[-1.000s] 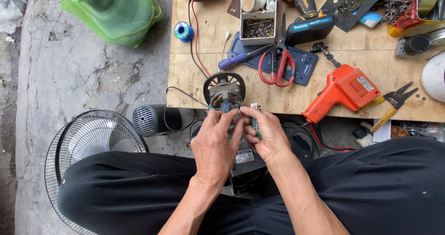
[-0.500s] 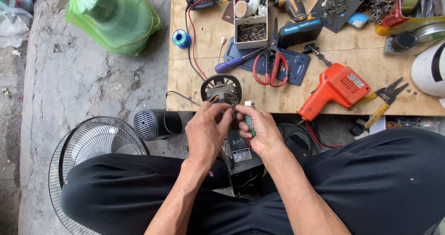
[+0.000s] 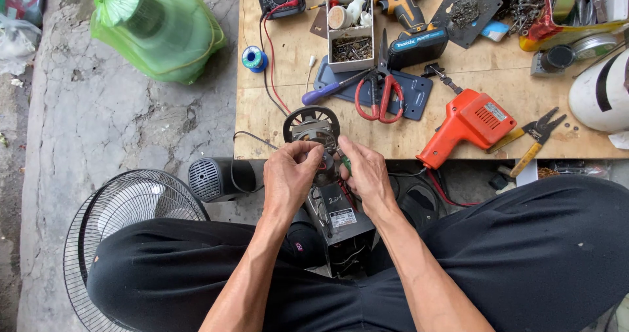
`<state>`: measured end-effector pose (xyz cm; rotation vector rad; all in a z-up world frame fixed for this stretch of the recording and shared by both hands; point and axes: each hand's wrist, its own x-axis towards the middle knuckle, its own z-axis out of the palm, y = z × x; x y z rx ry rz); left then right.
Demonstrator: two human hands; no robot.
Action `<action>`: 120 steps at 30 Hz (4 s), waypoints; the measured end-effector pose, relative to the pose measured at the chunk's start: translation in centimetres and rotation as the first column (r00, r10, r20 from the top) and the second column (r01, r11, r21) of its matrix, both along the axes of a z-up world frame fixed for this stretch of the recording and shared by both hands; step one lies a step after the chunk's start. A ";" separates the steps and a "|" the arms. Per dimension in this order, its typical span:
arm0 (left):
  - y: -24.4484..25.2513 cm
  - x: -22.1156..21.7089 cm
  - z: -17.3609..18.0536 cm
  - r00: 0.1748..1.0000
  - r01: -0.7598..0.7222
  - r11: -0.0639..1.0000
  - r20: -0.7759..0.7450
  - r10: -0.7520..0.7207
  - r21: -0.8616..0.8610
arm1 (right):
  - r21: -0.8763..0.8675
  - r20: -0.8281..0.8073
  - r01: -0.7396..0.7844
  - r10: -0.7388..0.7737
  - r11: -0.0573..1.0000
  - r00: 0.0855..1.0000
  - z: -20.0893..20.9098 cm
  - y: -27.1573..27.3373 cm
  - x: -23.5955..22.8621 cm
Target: The person uses a lighter to heat wires on a fan motor, then plugs the fan into a power strip to test it. The person then removes the fan's casing, inspects the internal wiring, and reattaches the casing.
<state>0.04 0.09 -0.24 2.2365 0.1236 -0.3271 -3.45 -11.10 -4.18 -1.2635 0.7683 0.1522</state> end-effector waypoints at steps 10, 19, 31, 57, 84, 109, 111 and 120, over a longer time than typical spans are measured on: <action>-0.1 -0.5 0.7 1.000 0.004 1.000 0.018 -0.004 0.006 | -0.101 -0.056 0.059 -0.065 0.993 0.996 -2.8 0.4 1.1; -0.2 -0.9 1.0 0.992 0.063 0.998 0.109 -0.065 0.025 | -0.140 -0.111 0.064 -0.080 0.988 0.991 -1.9 0.4 0.8; -0.2 -1.2 0.8 0.983 0.077 0.996 0.164 -0.082 0.034 | -0.113 -0.092 0.093 -0.104 0.989 0.990 -0.9 0.5 0.5; -0.3 -1.6 0.3 0.982 0.063 0.997 0.176 -0.071 0.047 | -0.167 -0.023 0.057 -0.061 0.984 0.998 -2.8 0.5 0.0; -0.3 -3.3 1.8 0.983 0.043 0.987 0.183 -0.014 -0.155 | -0.148 -0.006 0.040 -0.042 0.988 0.999 -1.1 0.4 -0.8; -0.7 -3.6 2.8 0.965 0.121 0.986 0.248 -0.090 -0.114 | -0.191 -0.028 0.007 -0.013 0.982 1.000 -4.3 -0.5 0.3; -0.7 -3.7 2.6 0.957 0.148 0.986 0.260 -0.125 -0.073 | -0.116 -0.028 0.075 -0.078 0.990 0.997 -2.8 0.1 0.1; -0.3 -3.6 1.2 0.944 0.215 0.974 0.271 -0.187 -0.078 | -0.059 -0.069 0.103 -0.107 0.993 0.992 -1.7 -0.2 0.8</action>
